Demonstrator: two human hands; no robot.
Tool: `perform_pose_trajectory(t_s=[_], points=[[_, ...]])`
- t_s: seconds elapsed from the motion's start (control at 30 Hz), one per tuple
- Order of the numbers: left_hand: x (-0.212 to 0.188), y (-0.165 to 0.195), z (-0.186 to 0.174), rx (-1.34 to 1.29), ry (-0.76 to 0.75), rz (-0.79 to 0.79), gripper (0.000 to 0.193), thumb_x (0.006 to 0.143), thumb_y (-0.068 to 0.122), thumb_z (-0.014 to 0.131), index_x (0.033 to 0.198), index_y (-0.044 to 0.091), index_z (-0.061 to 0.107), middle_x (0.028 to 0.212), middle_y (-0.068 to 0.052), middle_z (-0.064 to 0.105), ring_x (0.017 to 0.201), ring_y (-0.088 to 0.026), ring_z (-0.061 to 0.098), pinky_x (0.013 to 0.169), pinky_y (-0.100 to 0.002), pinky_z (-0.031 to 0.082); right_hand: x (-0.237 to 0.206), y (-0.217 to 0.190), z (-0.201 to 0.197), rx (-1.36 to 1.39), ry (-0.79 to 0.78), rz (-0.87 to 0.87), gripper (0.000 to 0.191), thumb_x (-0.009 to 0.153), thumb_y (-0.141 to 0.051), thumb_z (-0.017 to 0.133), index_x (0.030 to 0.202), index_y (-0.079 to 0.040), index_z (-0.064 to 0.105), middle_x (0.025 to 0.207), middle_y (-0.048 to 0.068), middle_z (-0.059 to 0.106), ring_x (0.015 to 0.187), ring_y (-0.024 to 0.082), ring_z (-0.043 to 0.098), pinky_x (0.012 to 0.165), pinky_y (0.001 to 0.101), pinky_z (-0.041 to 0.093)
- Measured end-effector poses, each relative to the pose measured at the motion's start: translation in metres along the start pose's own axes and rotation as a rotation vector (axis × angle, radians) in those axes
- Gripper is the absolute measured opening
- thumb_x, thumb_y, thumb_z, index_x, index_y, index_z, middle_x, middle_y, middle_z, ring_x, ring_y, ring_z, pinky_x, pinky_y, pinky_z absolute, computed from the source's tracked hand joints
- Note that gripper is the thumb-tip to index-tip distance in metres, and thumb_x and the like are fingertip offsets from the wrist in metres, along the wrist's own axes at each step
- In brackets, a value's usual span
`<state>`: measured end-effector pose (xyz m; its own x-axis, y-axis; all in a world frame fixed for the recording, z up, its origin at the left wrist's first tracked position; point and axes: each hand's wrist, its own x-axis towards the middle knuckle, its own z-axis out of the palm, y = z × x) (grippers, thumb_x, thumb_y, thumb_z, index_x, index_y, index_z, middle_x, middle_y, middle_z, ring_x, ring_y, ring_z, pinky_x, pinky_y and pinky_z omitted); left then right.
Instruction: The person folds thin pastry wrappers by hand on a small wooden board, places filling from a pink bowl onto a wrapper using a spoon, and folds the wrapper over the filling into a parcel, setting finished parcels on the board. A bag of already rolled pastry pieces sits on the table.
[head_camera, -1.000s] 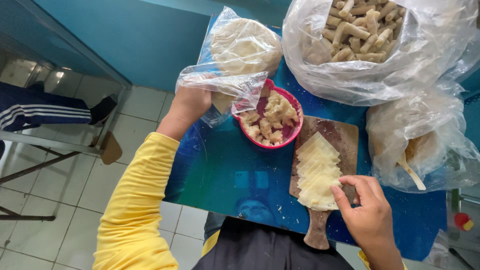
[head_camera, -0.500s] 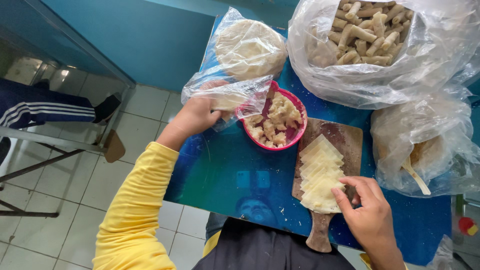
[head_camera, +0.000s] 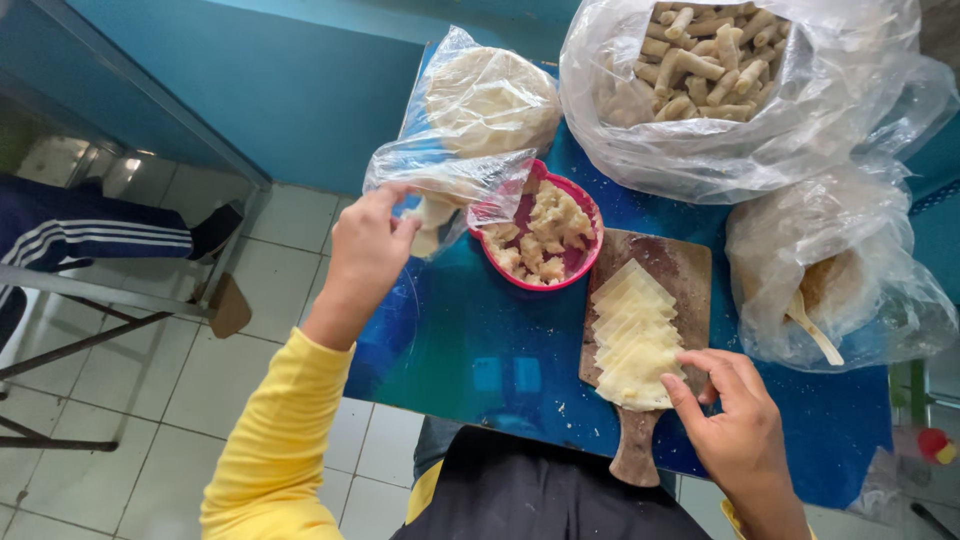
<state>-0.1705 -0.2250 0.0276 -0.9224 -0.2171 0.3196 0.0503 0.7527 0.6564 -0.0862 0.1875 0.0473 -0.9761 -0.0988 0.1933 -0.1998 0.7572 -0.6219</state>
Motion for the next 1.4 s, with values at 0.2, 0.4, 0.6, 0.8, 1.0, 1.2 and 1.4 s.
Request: perform_pose_trajectory(t_s=[0.2,0.4,0.6,0.8,1.0,1.2,1.4], points=[[-0.045,0.035,-0.013,-0.727,0.047,-0.262,0.033,0.091,0.007,0.071,0.123,0.003,0.063,0.108,-0.007,0.073,0.085,-0.011,0.067,0.077,-0.027,0.057,-0.012,-0.026,-0.002,0.033,0.053,-0.129,0.032,0.079,-0.017,0.082,0.108,-0.010,0.071,0.109,0.006,0.068,0.079,0.021,0.060,0.076,0.0335,0.051],[-0.118,0.091,0.020,-1.586,-0.257,-0.575,0.026,0.093,-0.001,0.065,0.118,0.004,0.062,0.110,-0.009,0.068,0.098,-0.016,0.067,0.085,-0.031,0.058,-0.019,-0.067,0.006,0.117,0.023,-0.648,0.050,0.071,-0.022,0.084,0.115,-0.007,0.067,0.118,0.015,0.066,0.107,0.037,0.060,0.093,0.0442,0.047],[-0.157,0.126,0.044,-1.759,-0.546,-0.619,0.017,0.100,0.007,0.066,0.116,0.002,0.062,0.110,-0.007,0.067,0.102,-0.016,0.066,0.088,-0.032,0.056,-0.037,-0.059,0.025,0.567,-0.033,-0.331,0.021,0.096,-0.012,0.074,0.116,-0.008,0.069,0.108,0.008,0.072,0.098,0.017,0.066,0.085,0.0297,0.053],[-0.185,0.142,0.043,-1.463,-0.764,-0.425,0.034,0.103,0.021,0.059,0.131,0.001,0.062,0.111,-0.003,0.066,0.102,-0.010,0.062,0.094,-0.026,0.052,-0.051,-0.033,0.016,0.849,-0.130,0.143,0.017,0.099,-0.011,0.067,0.113,-0.001,0.071,0.094,0.001,0.075,0.085,0.006,0.068,0.073,0.0231,0.055],[-0.204,0.149,0.049,-1.310,-0.605,-0.181,0.037,0.112,0.026,0.049,0.127,-0.005,0.063,0.108,-0.007,0.072,0.097,-0.013,0.068,0.091,-0.027,0.053,-0.056,-0.041,0.005,0.606,-0.068,0.077,0.025,0.090,-0.012,0.075,0.114,-0.004,0.068,0.088,0.004,0.073,0.077,0.008,0.067,0.067,0.0247,0.057],[-0.215,0.154,0.059,-1.226,-0.476,-0.188,0.038,0.112,0.025,0.046,0.117,-0.005,0.068,0.101,-0.006,0.075,0.092,-0.012,0.071,0.087,-0.026,0.056,-0.067,-0.055,-0.003,0.205,0.213,-0.438,0.017,0.088,-0.010,0.078,0.102,-0.008,0.069,0.107,0.012,0.069,0.098,0.027,0.069,0.084,0.0338,0.055],[-0.217,0.167,0.066,-1.041,-0.365,-0.133,0.034,0.110,0.023,0.051,0.113,-0.004,0.071,0.101,-0.007,0.077,0.092,-0.012,0.070,0.084,-0.027,0.057,-0.077,-0.046,-0.003,0.379,0.057,-0.288,0.018,0.086,-0.010,0.080,0.102,-0.008,0.073,0.098,0.009,0.073,0.088,0.024,0.073,0.077,0.0318,0.057]])
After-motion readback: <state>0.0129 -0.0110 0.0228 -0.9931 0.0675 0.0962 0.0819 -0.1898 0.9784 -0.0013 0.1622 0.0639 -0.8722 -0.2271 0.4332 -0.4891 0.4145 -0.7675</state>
